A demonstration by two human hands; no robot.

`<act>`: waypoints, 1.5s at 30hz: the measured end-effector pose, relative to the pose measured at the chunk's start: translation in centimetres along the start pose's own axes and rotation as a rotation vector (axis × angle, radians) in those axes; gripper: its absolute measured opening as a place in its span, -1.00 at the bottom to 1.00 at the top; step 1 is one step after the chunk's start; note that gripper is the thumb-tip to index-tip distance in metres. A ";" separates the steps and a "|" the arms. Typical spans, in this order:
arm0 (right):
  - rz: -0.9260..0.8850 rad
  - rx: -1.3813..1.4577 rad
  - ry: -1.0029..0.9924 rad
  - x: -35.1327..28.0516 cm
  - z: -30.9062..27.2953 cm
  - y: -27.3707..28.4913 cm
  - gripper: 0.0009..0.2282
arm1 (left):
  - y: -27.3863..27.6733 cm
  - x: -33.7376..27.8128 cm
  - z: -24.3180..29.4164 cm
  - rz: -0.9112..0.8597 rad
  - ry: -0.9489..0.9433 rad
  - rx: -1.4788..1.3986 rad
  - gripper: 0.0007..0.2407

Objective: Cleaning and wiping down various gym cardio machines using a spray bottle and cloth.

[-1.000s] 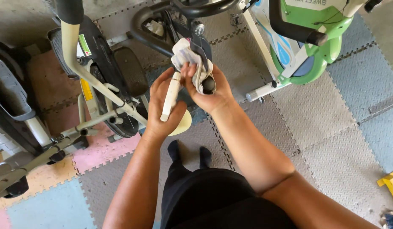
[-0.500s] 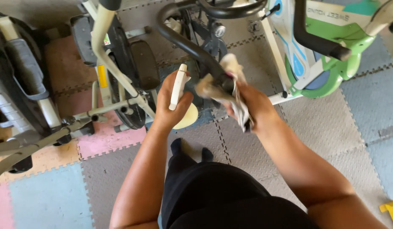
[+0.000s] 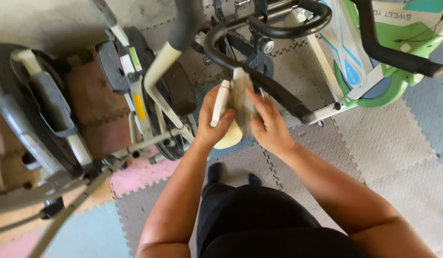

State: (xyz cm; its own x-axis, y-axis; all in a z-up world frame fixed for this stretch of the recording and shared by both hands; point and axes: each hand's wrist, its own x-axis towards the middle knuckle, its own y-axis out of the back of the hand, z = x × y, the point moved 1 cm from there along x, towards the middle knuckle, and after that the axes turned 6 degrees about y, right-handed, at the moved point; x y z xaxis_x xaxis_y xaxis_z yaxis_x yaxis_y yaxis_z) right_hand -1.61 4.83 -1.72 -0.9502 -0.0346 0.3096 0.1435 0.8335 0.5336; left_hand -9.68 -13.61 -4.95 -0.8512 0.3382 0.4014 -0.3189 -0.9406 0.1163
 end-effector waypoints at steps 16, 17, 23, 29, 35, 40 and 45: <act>-0.193 -0.789 -0.391 14.5 -1.7 -4.2 -0.62 | 4.6 5.0 -2.7 -0.056 -0.045 0.100 -0.60; -0.189 -0.818 -0.331 14.5 -1.1 -4.3 -0.57 | 4.6 5.3 -2.6 -0.048 -0.054 0.095 -0.60; -0.015 -0.805 -0.074 11.2 -2.9 -3.5 -0.36 | 5.3 6.2 -1.6 -0.022 -0.023 0.116 -0.53; -0.107 -0.444 -0.048 6.1 -7.2 -4.6 -0.07 | 1.5 5.4 -4.3 -0.019 0.074 0.262 -0.50; 0.149 0.140 -0.084 3.9 -5.6 -4.4 0.03 | -0.1 4.9 0.5 -0.318 -0.044 0.327 -0.50; 0.277 0.025 0.122 1.8 -4.9 -5.0 -0.04 | 0.5 6.1 2.4 -0.919 0.006 0.578 -0.81; 0.169 -0.062 -0.612 3.0 -9.5 -3.9 -0.04 | 5.8 9.3 0.3 -1.137 0.056 -0.009 -0.16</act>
